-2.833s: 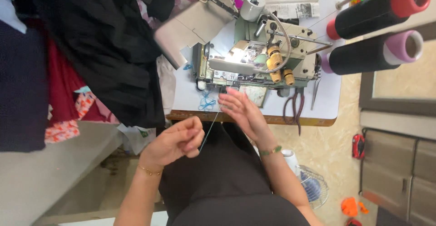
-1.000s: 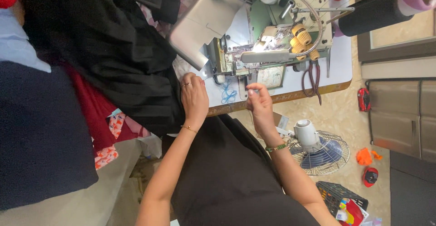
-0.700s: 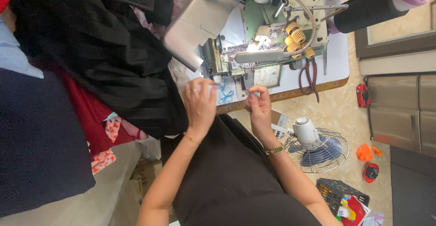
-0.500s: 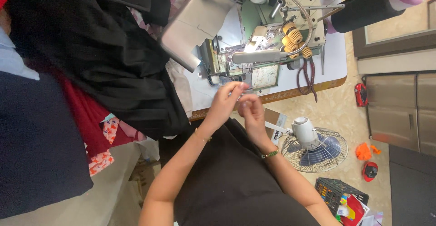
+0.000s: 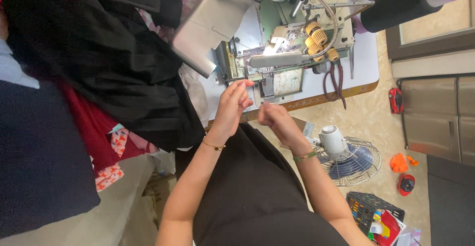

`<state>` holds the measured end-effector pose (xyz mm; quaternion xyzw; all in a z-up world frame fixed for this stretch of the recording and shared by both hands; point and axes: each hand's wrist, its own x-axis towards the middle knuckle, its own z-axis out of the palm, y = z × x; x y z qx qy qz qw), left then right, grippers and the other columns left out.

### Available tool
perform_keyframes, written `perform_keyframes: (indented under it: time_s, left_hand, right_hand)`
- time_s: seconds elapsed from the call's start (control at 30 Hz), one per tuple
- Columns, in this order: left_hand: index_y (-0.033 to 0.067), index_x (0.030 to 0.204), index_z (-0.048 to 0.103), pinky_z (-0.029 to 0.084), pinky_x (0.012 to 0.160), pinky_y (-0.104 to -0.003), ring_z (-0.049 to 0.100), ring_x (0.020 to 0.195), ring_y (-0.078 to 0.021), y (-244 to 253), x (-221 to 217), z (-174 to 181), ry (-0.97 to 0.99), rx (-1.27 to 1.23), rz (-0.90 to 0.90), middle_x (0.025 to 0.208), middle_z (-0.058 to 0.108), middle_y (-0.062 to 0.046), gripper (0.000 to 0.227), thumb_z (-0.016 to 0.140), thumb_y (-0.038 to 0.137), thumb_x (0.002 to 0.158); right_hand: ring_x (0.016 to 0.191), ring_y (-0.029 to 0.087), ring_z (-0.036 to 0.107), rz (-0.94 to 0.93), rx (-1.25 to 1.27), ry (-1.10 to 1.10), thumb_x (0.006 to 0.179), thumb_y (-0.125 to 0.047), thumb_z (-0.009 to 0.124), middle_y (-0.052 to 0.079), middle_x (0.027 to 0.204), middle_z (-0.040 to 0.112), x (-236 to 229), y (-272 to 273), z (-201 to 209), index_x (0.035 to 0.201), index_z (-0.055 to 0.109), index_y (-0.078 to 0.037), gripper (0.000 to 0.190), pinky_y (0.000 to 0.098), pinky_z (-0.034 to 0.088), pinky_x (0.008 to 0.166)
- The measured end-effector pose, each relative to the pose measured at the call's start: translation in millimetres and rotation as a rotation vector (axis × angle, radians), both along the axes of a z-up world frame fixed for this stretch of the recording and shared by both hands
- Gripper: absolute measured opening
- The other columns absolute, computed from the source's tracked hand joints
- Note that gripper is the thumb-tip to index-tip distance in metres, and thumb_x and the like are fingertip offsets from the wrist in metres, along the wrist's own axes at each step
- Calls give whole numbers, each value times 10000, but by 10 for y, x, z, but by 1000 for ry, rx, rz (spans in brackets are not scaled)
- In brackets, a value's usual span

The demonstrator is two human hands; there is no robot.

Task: The person uses a screwdriver to adjust components on the sewing machine, then uses pliers to manipulate parts near the needle area. The person also uses scissors to cut threads and adjusts the thread path on the machine.

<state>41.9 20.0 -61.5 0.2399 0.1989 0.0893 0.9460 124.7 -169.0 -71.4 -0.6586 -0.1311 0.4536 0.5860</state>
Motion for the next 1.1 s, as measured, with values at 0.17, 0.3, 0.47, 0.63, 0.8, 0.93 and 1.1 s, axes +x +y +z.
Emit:
perform_keyframes:
  time_s: [0.17,0.3,0.47,0.63,0.8,0.93,1.1]
  left_hand:
    - [27,1093,683,430,652,-294,457,663,-45,-20,22,139,176,687,35,750,510,71,252,505,207,1098]
    - [42,1076,665,469,664,-245,551,764,7,-13,21,213,135,1187,196,867,591,149,248,496,222,1100]
    - [38,1123,664,344,584,-226,331,645,-13,64,79,74,22,456,140,727,371,124,241,498,212,1106]
    - [33,1169,655,273,523,-219,227,559,-27,124,101,144,-61,102,138,647,273,93,247,485,201,1104]
    - [23,1177,694,317,563,-256,312,627,-57,206,114,329,8,516,155,721,396,61,233,520,169,1127]
    - [35,1165,700,435,612,-308,524,680,-149,206,43,585,166,1031,158,814,585,-33,214,544,169,1103]
    - [53,1134,646,564,731,-383,729,850,-284,88,-102,528,203,1411,238,1000,749,-119,140,562,132,1054]
  right_hand:
    - [658,73,356,-174,280,169,1065,-317,572,-72,702,410,-133,519,579,1012,719,-105,264,251,307,612]
    - [578,15,406,-193,-206,-766,967,-166,669,-64,641,485,-285,670,565,1023,699,-34,146,235,340,502]
    - [565,56,378,-146,-262,-739,954,-94,714,-8,606,444,-248,692,463,807,562,-15,226,267,328,495]
    - [581,96,438,-143,-162,-853,951,-101,725,4,643,496,-220,677,186,768,487,-23,310,285,388,514]
    - [613,251,400,-50,-322,-941,891,-145,851,102,680,416,-292,695,129,747,441,22,466,340,383,580]
    - [909,268,530,128,-66,-957,844,-78,730,127,945,531,-393,912,634,961,577,30,220,376,458,838]
    - [1183,289,524,205,-310,-1469,909,-160,695,103,1242,629,-368,803,628,1055,642,-86,172,437,350,1000]
